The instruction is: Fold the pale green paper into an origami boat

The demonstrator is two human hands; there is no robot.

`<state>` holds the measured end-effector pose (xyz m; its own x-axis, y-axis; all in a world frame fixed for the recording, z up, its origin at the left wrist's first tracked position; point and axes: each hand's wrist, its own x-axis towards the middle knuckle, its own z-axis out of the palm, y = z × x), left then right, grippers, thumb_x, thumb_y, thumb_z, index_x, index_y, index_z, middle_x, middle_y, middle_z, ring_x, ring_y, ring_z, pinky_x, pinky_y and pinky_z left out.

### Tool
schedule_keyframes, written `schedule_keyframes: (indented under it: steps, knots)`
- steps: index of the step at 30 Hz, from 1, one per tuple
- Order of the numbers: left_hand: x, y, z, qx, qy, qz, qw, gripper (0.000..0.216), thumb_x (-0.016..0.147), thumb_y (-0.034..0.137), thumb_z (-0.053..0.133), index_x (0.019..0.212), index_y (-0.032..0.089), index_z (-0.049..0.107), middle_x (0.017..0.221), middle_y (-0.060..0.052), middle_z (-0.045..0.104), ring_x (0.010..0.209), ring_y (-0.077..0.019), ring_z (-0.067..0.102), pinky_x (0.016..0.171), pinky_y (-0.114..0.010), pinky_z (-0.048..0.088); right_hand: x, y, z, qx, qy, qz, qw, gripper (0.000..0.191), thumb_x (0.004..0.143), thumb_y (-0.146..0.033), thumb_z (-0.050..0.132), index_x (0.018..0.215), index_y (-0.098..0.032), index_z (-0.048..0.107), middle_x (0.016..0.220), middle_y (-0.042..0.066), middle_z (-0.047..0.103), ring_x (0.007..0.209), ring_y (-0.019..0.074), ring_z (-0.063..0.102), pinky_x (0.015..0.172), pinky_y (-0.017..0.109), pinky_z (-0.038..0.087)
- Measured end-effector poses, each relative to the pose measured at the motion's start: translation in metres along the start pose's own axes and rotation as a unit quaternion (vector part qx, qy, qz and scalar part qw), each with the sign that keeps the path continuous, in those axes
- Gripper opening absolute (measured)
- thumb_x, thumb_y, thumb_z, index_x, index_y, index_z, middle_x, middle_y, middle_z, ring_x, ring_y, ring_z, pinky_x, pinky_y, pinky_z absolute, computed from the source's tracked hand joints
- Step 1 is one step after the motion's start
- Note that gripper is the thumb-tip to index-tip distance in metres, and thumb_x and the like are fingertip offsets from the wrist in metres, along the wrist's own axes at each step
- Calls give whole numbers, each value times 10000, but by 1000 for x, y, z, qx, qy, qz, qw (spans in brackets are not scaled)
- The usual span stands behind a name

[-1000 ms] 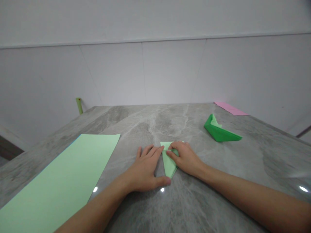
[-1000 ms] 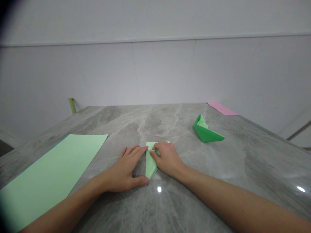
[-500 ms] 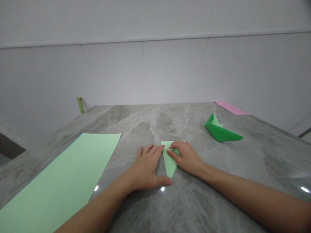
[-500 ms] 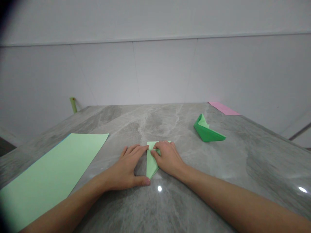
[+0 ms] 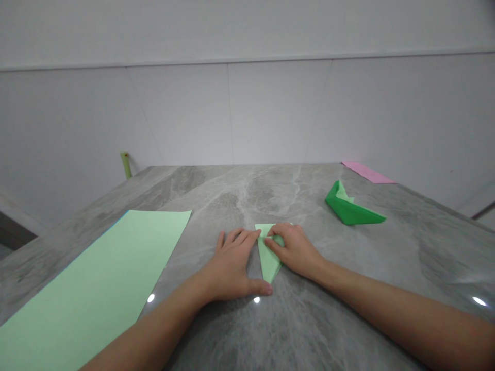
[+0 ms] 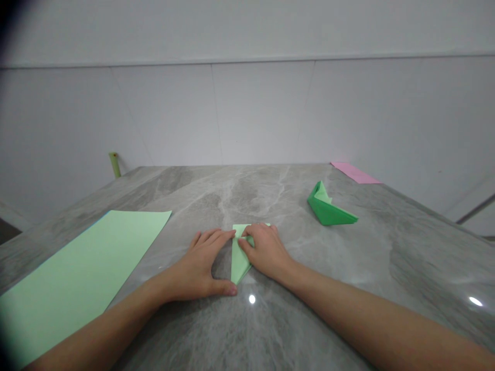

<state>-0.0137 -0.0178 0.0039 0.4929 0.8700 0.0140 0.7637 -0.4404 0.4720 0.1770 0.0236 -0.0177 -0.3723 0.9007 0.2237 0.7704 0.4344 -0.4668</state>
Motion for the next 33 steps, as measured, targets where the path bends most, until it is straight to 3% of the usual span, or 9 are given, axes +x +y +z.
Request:
schedule_keyframes:
  steps: [13, 19, 24, 33]
  knots:
    - [1, -1, 0, 1, 6, 1, 1000, 1067, 553, 708, 707, 1428, 210, 354, 1436, -121, 425, 1337, -360, 307, 1115, -612, 122, 0, 2, 3, -1, 19, -3, 1000, 90, 850, -262, 592, 861, -192, 649, 893, 40, 651, 931, 230, 564, 835, 382, 356]
    - [0, 0, 0, -13, 19, -5, 1000, 799, 705, 562, 681, 1374, 224, 405, 1402, -97, 460, 1328, -331, 331, 1111, -614, 132, 0, 3, 3, 2, 19, -4, 1000, 86, 848, -266, 599, 854, -198, 650, 887, 35, 648, 926, 227, 558, 836, 382, 354]
    - [1, 1, 0, -20, 32, -10, 999, 787, 629, 513, 762, 1297, 229, 461, 1343, -92, 506, 1300, -331, 363, 1110, -605, 144, 0, 3, 3, 0, 16, -1, 1000, 93, 846, -277, 596, 849, -204, 655, 884, 34, 647, 927, 228, 548, 834, 382, 347]
    - [-1, -1, 0, -24, 28, 7, 999, 877, 574, 608, 762, 1308, 242, 450, 1346, -89, 503, 1292, -349, 362, 1103, -626, 135, 1, 4, 4, 7, 16, -1, 1000, 99, 847, -276, 590, 859, -202, 656, 889, 37, 626, 933, 228, 542, 833, 380, 352]
